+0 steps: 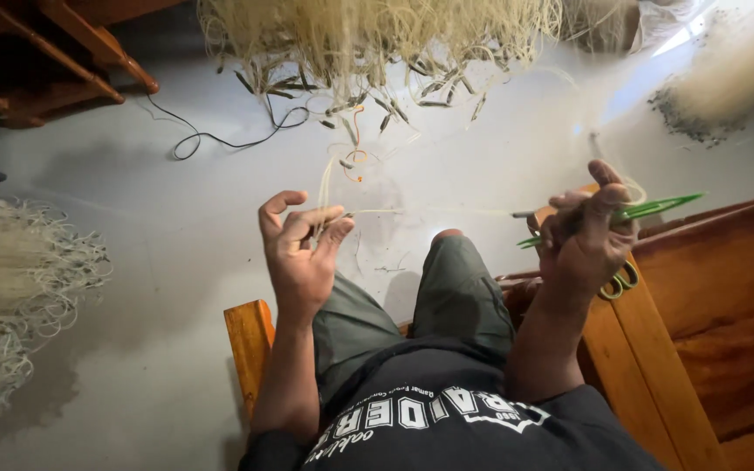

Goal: Repairing and untangling fishing nets using a plastic netting needle and scissors

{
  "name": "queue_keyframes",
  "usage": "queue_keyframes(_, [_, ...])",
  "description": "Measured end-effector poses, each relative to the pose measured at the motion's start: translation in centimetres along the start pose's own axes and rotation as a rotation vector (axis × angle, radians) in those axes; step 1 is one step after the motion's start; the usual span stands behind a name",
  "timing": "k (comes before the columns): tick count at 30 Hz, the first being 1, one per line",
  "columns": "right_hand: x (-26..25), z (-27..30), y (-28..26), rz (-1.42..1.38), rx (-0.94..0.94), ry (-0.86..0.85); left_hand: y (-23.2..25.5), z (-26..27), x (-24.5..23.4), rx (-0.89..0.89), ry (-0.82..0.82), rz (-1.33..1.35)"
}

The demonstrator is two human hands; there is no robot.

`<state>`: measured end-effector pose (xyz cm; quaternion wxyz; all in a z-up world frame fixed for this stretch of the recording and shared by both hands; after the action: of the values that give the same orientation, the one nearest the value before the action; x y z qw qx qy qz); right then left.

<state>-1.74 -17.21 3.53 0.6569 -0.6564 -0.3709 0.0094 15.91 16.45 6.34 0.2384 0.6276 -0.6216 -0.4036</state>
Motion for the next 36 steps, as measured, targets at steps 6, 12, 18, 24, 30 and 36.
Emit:
queue_keyframes(6, [1.6,1.6,-2.9,-0.021,0.001,0.083,0.2,-0.2,1.9,-0.047,-0.218,-0.089])
queue_keyframes(12, [1.4,0.8,-2.8,-0.01,0.01,0.148,0.1,0.0,1.9,-0.017,-0.273,-0.046])
queue_keyframes(18, [0.7,-0.9,0.2,-0.013,0.05,0.09,1.4,0.8,2.2,-0.053,-0.305,0.154])
queue_keyframes(24, [0.3,-2.6,4.1,0.016,0.062,0.048,0.5,2.5,2.5,-0.048,-0.29,0.41])
queue_keyframes(30, [-1.6,-5.6,9.8,0.064,0.067,-0.011,4.3,2.5,3.2,0.072,-0.334,0.791])
queue_keyframes(36, [2.9,-2.8,7.4,0.042,0.093,-0.006,2.5,3.8,3.6,0.036,-0.263,0.847])
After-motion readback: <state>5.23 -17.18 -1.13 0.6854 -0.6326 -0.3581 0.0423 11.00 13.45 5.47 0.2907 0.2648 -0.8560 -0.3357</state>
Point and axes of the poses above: each hand's wrist, its own z-axis away from the middle knuckle, its own x-axis out of the palm, y = z × x, the point moved 10 cm from there along -z, towards the middle knuckle, and after that the axes turned 8 degrees about x, right-handed, at the moved point
